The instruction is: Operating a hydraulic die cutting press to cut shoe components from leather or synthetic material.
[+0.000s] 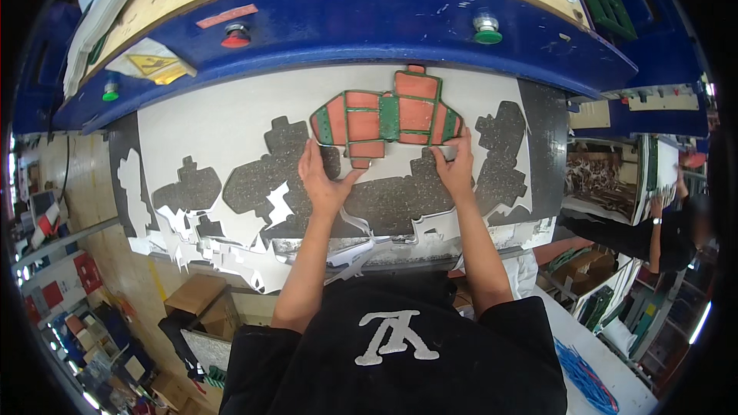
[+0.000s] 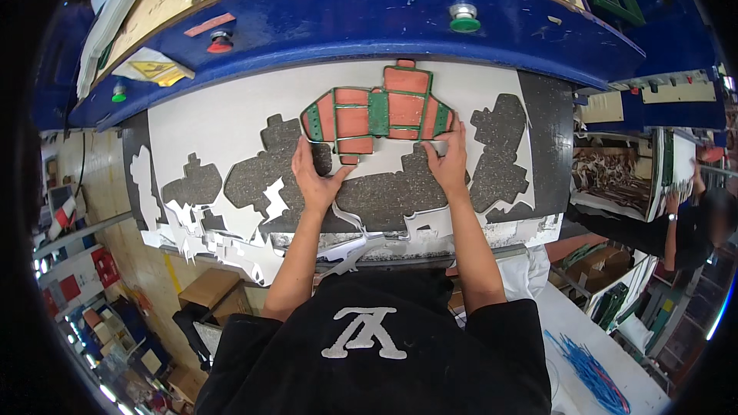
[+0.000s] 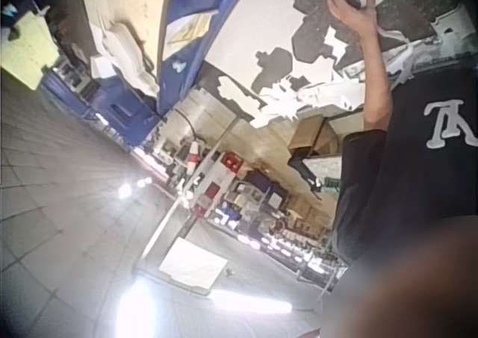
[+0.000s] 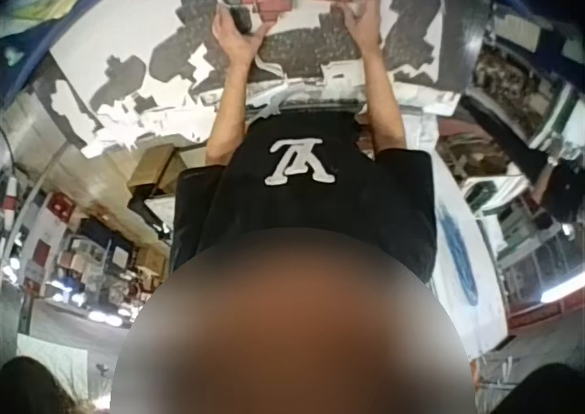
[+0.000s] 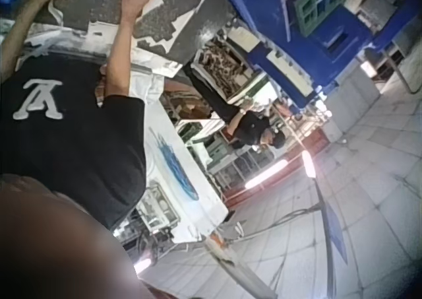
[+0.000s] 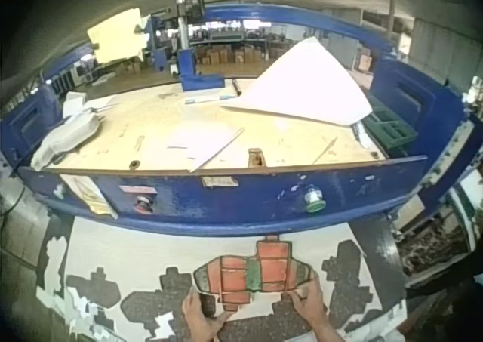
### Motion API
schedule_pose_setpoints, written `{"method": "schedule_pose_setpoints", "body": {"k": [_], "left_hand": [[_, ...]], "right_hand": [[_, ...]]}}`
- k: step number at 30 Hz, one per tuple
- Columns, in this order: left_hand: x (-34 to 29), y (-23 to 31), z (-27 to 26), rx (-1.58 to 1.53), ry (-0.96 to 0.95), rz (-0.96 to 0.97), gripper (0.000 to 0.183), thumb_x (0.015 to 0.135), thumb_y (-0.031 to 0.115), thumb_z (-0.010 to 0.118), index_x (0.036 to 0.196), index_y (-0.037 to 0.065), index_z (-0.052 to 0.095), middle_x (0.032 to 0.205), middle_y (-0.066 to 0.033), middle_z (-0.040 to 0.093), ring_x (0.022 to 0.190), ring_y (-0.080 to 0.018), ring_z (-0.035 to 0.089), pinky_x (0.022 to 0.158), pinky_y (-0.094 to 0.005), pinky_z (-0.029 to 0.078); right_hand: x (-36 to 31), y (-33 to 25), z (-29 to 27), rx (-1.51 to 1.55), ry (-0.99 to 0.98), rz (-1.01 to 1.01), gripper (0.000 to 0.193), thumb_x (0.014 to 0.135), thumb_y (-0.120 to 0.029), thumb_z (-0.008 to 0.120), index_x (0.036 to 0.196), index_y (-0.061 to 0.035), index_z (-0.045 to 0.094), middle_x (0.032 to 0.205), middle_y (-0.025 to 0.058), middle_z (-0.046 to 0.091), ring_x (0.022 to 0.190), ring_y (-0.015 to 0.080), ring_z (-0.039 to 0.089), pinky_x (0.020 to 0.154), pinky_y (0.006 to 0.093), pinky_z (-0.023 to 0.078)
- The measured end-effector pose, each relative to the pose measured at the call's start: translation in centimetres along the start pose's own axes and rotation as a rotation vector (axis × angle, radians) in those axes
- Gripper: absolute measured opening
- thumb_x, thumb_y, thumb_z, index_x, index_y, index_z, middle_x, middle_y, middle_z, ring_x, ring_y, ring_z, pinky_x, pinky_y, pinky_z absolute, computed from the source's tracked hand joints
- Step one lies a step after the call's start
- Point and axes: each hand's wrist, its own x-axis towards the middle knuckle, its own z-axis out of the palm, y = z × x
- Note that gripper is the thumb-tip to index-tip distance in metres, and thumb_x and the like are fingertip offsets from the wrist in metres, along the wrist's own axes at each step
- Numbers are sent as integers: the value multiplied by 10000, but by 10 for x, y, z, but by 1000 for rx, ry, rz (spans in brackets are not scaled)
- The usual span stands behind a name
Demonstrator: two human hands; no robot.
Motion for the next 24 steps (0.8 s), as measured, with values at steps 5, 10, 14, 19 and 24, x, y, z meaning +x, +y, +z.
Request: {"method": "schedule_pose_setpoints", "body": {"k": [5,10,14,19,24], "left_hand": [[1,5,1,-30,-17,-42,1253,611,426,1029,1596,-39,411,1545,-301,527,1418,-463,509,1193,-542,379],[0,6,-8,-72,-14,-81,1240,609,465,1020,1585,-42,446,1549,-298,515,1454,-448,470,1214,-542,354],[7,16,-13,-65,-75,-116,1248,608,417,1024,1615,-4,419,1551,-297,517,1461,-447,460,1218,-537,346],[5,10,-12,-60,-54,-116,1246,604,409,1023,1617,6,420,1546,-299,523,1460,-447,464,1211,-538,349],[4,9,-10,-63,-35,-103,1253,590,454,1022,1599,-14,445,1546,-315,518,1444,-460,479,1213,-546,345]], "right_hand": [[-2,5,-3,-68,34,-69,397,866,-171,889,1061,-45,568,1617,337,453,1516,526,419,1291,594,257],[-2,-3,-2,-122,18,-61,400,846,-168,910,1031,-78,566,1537,328,552,1532,468,435,1279,707,130],[-6,2,-4,-104,22,-48,387,849,-136,906,1024,-77,566,1535,326,556,1493,462,491,1291,688,118],[-4,-3,-2,-121,30,-54,406,846,-134,907,1050,-71,563,1434,315,623,1415,465,556,1301,657,140],[-3,-7,0,-145,70,-81,416,839,-140,912,1070,-68,573,1313,323,686,1340,497,602,1304,638,169]]}}
